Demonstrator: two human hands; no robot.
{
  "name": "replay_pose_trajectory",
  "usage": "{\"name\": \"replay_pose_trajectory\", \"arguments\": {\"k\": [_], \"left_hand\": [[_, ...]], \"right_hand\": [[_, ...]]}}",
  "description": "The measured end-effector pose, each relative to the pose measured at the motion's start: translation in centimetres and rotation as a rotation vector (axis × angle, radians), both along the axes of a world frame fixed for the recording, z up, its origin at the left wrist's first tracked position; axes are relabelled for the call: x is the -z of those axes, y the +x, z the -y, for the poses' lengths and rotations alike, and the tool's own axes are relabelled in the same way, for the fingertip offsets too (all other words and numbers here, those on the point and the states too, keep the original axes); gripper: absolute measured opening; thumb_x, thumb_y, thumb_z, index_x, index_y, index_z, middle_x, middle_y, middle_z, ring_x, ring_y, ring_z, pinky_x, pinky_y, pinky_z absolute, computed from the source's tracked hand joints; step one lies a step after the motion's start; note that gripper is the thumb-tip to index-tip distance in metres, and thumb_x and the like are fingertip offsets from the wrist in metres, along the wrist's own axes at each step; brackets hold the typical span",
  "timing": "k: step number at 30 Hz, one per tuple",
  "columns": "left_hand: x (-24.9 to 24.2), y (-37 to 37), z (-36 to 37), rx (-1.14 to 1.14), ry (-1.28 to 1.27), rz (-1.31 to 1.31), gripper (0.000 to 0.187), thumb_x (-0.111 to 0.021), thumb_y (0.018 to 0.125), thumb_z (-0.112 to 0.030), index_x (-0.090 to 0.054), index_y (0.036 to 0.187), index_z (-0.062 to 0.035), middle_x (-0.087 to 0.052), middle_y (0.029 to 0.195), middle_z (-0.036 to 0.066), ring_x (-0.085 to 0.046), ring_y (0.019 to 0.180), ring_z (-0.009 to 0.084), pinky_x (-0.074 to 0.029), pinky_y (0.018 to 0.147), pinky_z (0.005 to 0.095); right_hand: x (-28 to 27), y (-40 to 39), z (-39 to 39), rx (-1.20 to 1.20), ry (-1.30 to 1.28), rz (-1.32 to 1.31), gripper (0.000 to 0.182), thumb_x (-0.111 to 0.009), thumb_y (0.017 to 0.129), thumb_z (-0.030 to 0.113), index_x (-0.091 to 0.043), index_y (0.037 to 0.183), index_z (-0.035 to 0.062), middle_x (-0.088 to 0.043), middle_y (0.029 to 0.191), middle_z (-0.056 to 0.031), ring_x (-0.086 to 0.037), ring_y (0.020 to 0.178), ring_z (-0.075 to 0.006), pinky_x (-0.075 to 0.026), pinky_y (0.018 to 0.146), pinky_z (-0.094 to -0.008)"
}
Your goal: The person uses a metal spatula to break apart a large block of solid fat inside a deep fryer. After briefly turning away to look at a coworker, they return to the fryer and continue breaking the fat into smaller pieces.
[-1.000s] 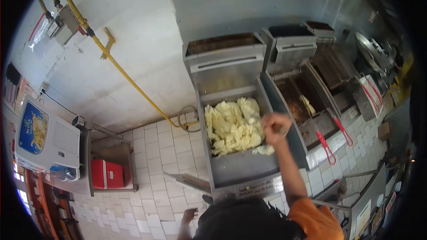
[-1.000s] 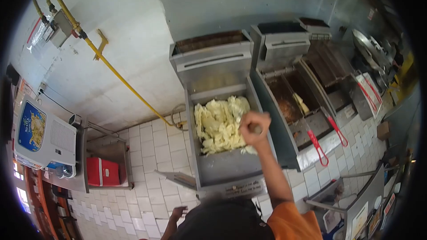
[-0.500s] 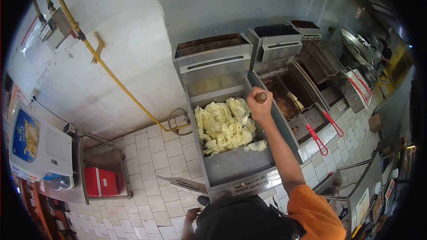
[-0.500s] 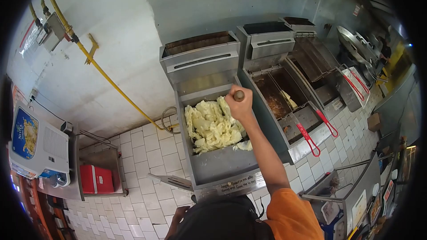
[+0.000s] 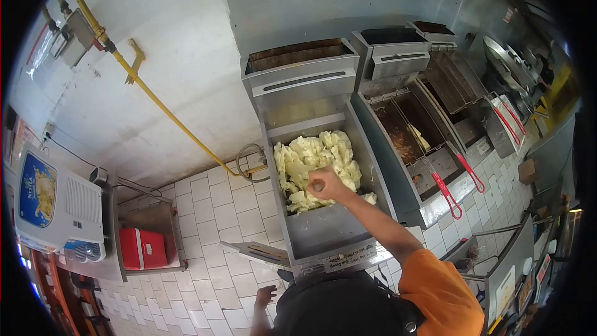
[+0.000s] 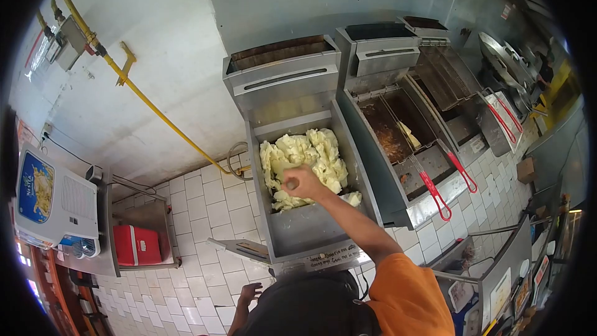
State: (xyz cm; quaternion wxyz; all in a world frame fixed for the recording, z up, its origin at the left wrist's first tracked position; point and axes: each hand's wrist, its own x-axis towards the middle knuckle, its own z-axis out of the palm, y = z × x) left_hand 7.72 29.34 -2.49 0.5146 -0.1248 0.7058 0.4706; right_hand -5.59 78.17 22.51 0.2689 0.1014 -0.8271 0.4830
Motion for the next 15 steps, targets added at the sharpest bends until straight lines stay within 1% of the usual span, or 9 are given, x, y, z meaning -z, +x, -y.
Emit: {"name": "replay_pose_trajectory", "arguments": {"k": [4, 6, 7, 8, 9, 10, 12, 14, 15], "left_hand": [[-1.2, -0.4, -0.9, 0.055, -0.043, -0.101, 0.037, -0.048, 0.096, -0.017, -0.058, 0.129, -0.0031, -0.068, 0.115, 0.011, -0.07, 0.095, 0.0257, -0.056, 0.068, 0.0404], [-0.9, 0.5, -0.9, -0.131, -0.036, -0.072, 0.037, -0.042, 0.098, -0.018, -0.059, 0.127, -0.0047, -0.069, 0.115, 0.008, -0.069, 0.094, 0.0211, -0.055, 0.068, 0.0347], [-0.3, 1.6, -0.1, -0.134, -0.001, -0.022, 0.036, -0.043, 0.098, -0.019, -0.06, 0.127, -0.0049, -0.068, 0.116, 0.008, -0.069, 0.094, 0.0211, -0.054, 0.069, 0.0346], [0.7, 1.5, 0.3, -0.134, 0.043, 0.013, 0.036, -0.044, 0.098, -0.02, -0.061, 0.126, -0.0051, -0.068, 0.116, 0.008, -0.068, 0.093, 0.0212, -0.054, 0.07, 0.0346], [1.4, 1.7, 1.0, -0.142, 0.052, 0.003, 0.036, -0.044, 0.098, -0.02, -0.061, 0.126, -0.0051, -0.068, 0.116, 0.008, -0.068, 0.093, 0.0212, -0.054, 0.07, 0.0346], [2.0, 2.3, 1.9, 0.093, 0.041, -0.122, 0.037, -0.051, 0.093, -0.022, -0.061, 0.126, -0.0089, -0.067, 0.119, 0.01, -0.067, 0.098, 0.0259, -0.053, 0.075, 0.0391], [3.6, 3.6, 4.0, 0.315, 0.043, -0.257, 0.04, -0.059, 0.088, -0.024, -0.061, 0.127, -0.0127, -0.066, 0.121, 0.012, -0.066, 0.104, 0.0306, -0.052, 0.081, 0.0435], [5.1, 3.9, 5.8, 0.729, 0.181, -0.888, 0.037, -0.064, 0.084, -0.027, -0.065, 0.12, -0.0165, -0.069, 0.111, 0.013, -0.066, 0.102, 0.032, -0.052, 0.082, 0.0428], [5.1, 4.7, 6.8, 0.774, 0.163, -0.952, 0.036, -0.063, 0.085, -0.027, -0.065, 0.119, -0.0159, -0.069, 0.11, 0.013, -0.066, 0.1, 0.0307, -0.052, 0.08, 0.0424]], "right_hand": [[6.5, 0.3, -0.5, -0.073, 0.136, -0.074, 0.019, -0.069, 0.068, 0.004, -0.051, 0.066, 0.0022, -0.056, 0.06, -0.011, -0.057, 0.053, -0.0284, -0.042, 0.05, -0.0335], [8.3, 0.9, -0.9, -0.077, 0.072, -0.101, 0.022, -0.063, 0.069, -0.001, -0.044, 0.06, 0.0044, -0.046, 0.054, -0.0097, -0.047, 0.049, -0.0264, -0.037, 0.047, -0.034], [8.2, 1.1, -1.3, -0.048, 0.0, -0.007, 0.024, -0.063, 0.069, -0.002, -0.042, 0.061, 0.0033, -0.044, 0.056, -0.0074, -0.043, 0.049, -0.0189, -0.035, 0.048, -0.032], [8.6, 0.6, -2.1, -0.058, 0.005, -0.014, 0.024, -0.063, 0.069, -0.002, -0.042, 0.061, 0.0033, -0.044, 0.056, -0.0074, -0.043, 0.049, -0.0189, -0.035, 0.048, -0.032], [8.9, -0.2, -2.8, 0.005, -0.067, 0.048, 0.023, -0.063, 0.07, -0.002, -0.041, 0.061, 0.0027, -0.041, 0.055, -0.0057, -0.041, 0.051, -0.0147, -0.034, 0.049, -0.0309], [8.9, -0.7, -3.3, 0.069, -0.139, 0.112, 0.023, -0.062, 0.07, -0.003, -0.041, 0.061, 0.002, -0.038, 0.055, -0.004, -0.038, 0.052, -0.0105, -0.032, 0.049, -0.0299], [5.9, -1.4, -3.5, 0.122, -0.175, 0.16, 0.023, -0.062, 0.07, -0.004, -0.042, 0.061, 0.0016, -0.038, 0.055, -0.003, -0.038, 0.054, -0.0085, -0.031, 0.049, -0.0293], [1.7, -1.7, -3.1, 0.175, -0.211, 0.204, 0.022, -0.061, 0.069, -0.004, -0.042, 0.061, 0.0011, -0.038, 0.055, -0.002, -0.037, 0.056, -0.0065, -0.03, 0.049, -0.0287], [-0.4, -1.6, -2.7, 0.163, -0.172, 0.095, 0.021, -0.061, 0.069, -0.004, -0.042, 0.06, 0.0011, -0.04, 0.055, -0.0013, -0.038, 0.056, -0.0065, -0.031, 0.049, -0.0283]]}}
